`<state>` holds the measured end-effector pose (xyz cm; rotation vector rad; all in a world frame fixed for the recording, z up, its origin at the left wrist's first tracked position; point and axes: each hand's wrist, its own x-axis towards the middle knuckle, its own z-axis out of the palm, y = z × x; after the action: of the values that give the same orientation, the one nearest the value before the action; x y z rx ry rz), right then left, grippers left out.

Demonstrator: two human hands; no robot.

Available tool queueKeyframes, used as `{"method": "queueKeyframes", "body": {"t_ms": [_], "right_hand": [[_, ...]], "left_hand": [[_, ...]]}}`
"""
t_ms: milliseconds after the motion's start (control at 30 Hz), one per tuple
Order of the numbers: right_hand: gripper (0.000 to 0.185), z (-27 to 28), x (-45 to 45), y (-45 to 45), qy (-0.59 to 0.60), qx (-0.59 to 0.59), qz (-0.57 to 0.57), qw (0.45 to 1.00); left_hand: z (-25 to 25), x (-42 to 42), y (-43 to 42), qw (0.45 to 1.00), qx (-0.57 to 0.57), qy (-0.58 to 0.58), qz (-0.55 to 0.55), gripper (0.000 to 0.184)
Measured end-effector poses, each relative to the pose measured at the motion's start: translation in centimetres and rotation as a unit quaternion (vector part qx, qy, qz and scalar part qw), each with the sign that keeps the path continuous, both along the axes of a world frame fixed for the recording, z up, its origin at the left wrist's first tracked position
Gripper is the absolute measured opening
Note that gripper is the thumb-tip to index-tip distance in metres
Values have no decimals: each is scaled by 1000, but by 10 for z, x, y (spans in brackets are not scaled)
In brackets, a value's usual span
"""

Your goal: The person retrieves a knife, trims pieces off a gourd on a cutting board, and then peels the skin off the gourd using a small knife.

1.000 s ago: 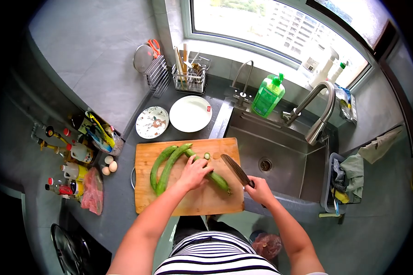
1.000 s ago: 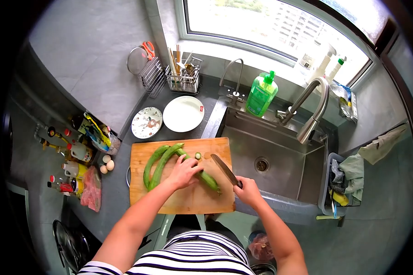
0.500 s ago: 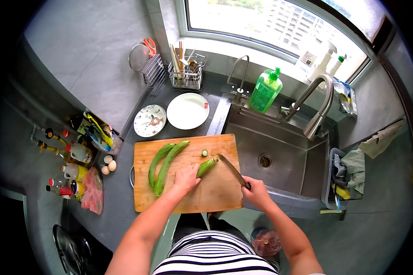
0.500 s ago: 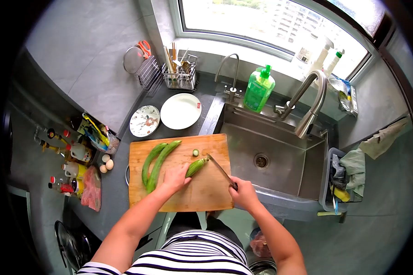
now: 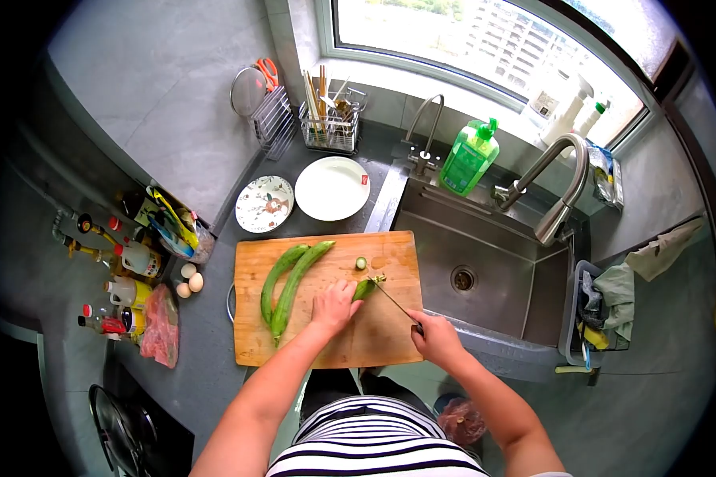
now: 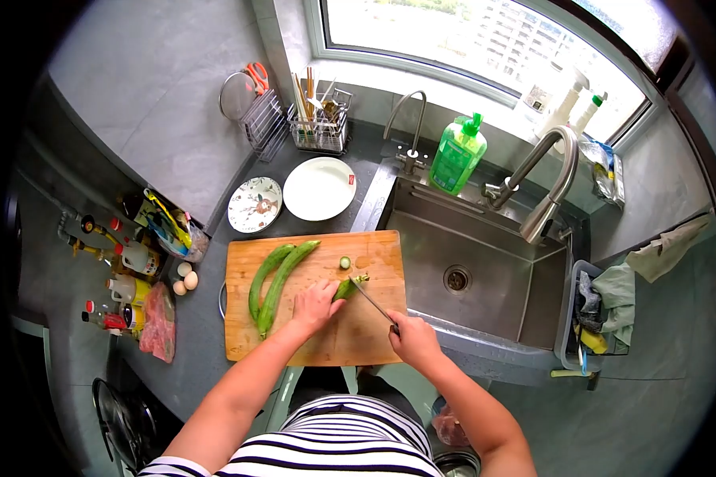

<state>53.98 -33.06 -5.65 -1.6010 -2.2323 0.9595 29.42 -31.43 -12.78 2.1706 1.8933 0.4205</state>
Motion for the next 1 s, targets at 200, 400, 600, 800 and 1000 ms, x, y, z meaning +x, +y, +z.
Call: {"method": "queueKeyframes", "body": {"t_ms": [200, 400, 600, 800, 1000], "right_hand": [[37, 0, -4, -3, -28, -30, 5, 999], [32, -26, -16, 1, -50, -44, -8, 998], [22, -43, -16, 15, 2, -35, -20, 999], [13, -25, -8, 22, 163, -67, -72, 982], [14, -17, 8, 17, 175, -58, -131, 974]], "left_hand": [[0, 2, 0, 1000, 2, -3, -2, 36], [2, 5, 1, 1000, -2, -2, -14, 38], [-1, 3, -5, 999, 2, -39, 9, 46], [-10, -15, -16, 996, -44, -63, 43, 61], [-1, -25, 3, 986, -102, -10, 129, 72]]}}
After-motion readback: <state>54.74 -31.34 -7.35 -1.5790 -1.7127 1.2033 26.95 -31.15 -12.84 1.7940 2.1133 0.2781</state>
